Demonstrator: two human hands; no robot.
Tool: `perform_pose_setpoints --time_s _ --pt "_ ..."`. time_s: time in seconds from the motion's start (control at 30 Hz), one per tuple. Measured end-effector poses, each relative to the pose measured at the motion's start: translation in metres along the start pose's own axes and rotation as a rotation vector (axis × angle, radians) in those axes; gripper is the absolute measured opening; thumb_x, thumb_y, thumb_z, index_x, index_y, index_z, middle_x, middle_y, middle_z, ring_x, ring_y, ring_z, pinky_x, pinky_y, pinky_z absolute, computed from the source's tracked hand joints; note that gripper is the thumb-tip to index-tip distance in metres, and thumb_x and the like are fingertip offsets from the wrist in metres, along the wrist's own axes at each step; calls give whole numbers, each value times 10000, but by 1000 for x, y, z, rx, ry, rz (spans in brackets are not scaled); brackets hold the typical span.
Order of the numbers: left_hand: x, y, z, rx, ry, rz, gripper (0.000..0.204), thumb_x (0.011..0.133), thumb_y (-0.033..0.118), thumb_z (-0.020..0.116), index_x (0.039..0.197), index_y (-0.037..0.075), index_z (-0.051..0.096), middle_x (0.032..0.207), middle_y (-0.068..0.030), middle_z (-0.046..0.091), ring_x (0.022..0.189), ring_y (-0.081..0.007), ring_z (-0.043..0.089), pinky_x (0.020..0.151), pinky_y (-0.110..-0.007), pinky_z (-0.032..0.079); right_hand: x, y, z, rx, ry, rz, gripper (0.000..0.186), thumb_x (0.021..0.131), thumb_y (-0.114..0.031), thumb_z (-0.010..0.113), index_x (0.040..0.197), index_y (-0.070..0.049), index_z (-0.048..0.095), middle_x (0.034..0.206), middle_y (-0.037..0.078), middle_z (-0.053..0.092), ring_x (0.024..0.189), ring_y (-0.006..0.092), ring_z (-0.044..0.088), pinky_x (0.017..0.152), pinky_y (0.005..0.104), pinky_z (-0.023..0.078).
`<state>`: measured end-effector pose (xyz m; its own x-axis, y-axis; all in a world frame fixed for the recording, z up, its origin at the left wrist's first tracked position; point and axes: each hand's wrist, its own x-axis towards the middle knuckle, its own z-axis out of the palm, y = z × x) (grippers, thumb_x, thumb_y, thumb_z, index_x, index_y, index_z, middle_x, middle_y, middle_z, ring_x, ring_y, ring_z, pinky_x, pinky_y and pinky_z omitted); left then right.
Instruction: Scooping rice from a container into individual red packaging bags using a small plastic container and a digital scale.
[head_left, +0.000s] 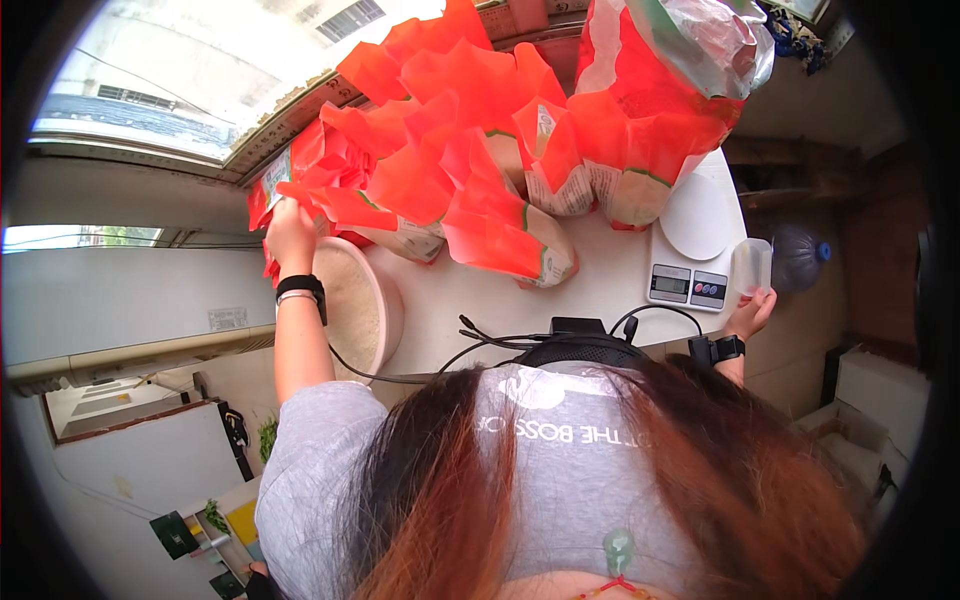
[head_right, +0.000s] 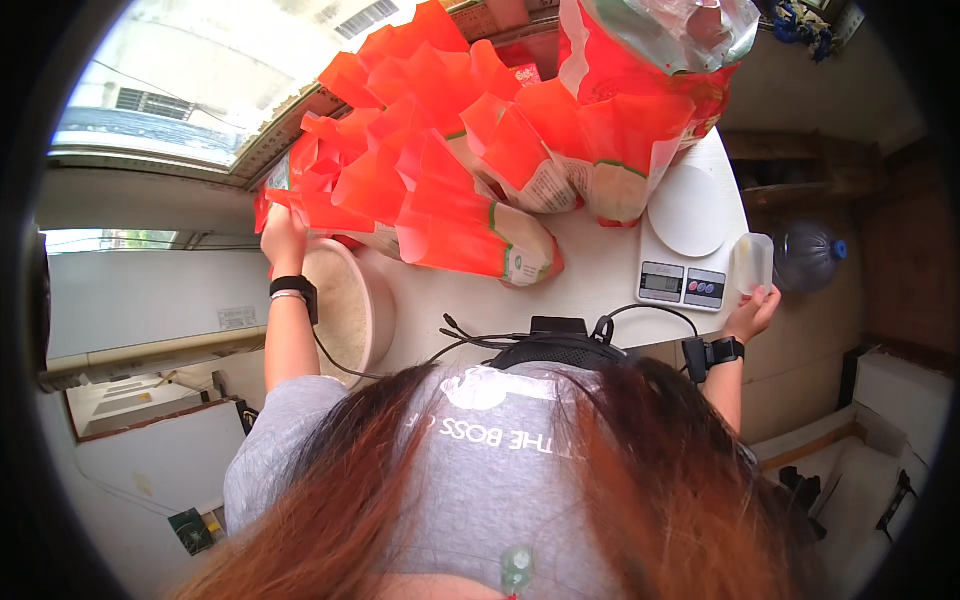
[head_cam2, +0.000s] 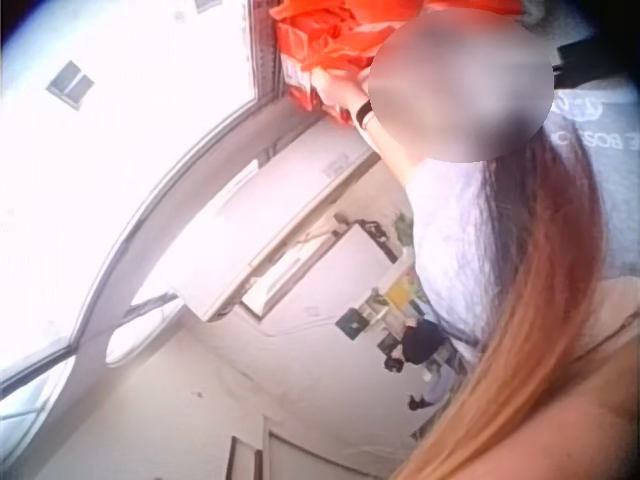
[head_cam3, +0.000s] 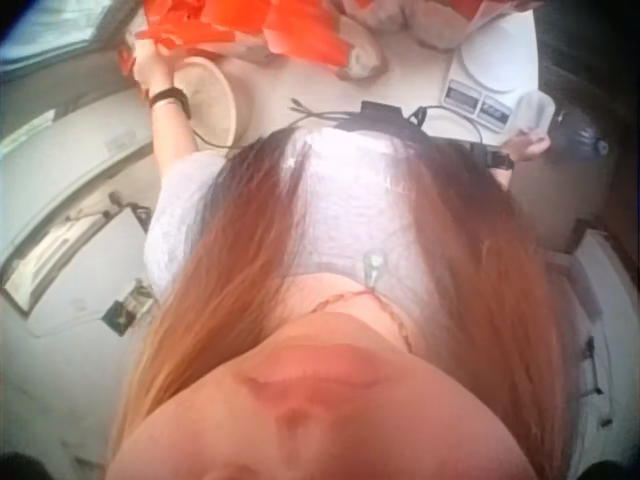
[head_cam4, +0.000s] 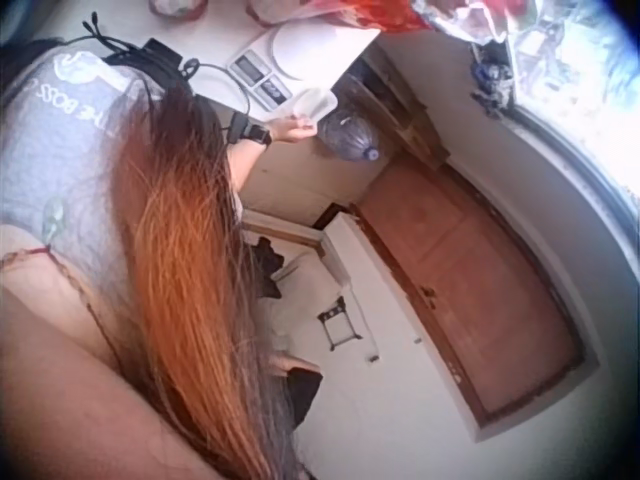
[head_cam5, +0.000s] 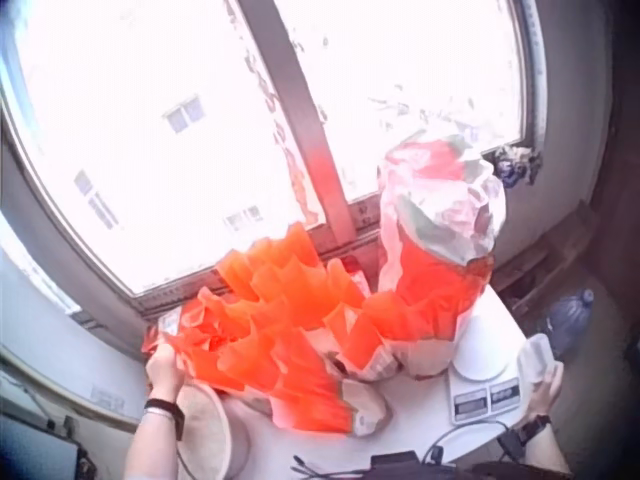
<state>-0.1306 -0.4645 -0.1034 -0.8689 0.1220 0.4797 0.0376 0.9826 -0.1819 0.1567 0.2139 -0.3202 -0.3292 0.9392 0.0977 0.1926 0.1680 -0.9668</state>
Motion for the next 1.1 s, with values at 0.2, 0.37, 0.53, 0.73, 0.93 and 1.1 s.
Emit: perform_pose_setpoints --time_s 0.2,0.37,0.53,0.73,0.93,1.1 --pt "-9 -15 -83 -21 423 -337 133 917 144 545 995 47 592 994 -158 646 881 -399 620 734 -475 498 3 -1 1 -4 -24 -49 306 929 -307 526 1045 -29 577 778 5 557 637 92 494 574 247 423" --pt "-37 3 -166 -127 769 -399 162 932 146 587 1008 3 600 876 -155 677 784 -314 658 701 -390 519 6 -3 11 88 -67 -35 340 903 -357 573 1002 -33 592 775 5 580 629 93 514 582 257 438" --pt "-73 47 -247 -297 1192 -327 141 900 60 657 987 -5 567 881 -87 609 722 -179 597 678 -307 512 10 4 10 68 -104 -62 393 896 -381 597 1062 -25 608 842 32 642 682 112 577 628 267 479" --pt "-111 120 -297 -741 1411 -216 211 877 0 665 1051 -8 546 959 -72 582 793 -169 595 712 -300 531 4 -13 4 3 -124 -100 418 884 -412 613 1051 -29 610 824 42 646 686 128 595 645 281 486" --pt "-131 154 -250 -951 1104 -174 250 885 -34 646 1121 -9 567 1040 -100 626 889 -170 619 785 -280 549 4 -9 -1 40 -137 -98 427 873 -418 630 1048 -29 608 804 37 647 671 128 597 646 282 489" --pt "-161 188 -216 -844 605 -376 228 890 -6 669 1111 -2 612 998 -86 676 852 -140 623 735 -247 509 5 -12 0 86 -200 -83 411 873 -405 642 1051 -36 605 815 37 650 691 120 604 657 281 499"
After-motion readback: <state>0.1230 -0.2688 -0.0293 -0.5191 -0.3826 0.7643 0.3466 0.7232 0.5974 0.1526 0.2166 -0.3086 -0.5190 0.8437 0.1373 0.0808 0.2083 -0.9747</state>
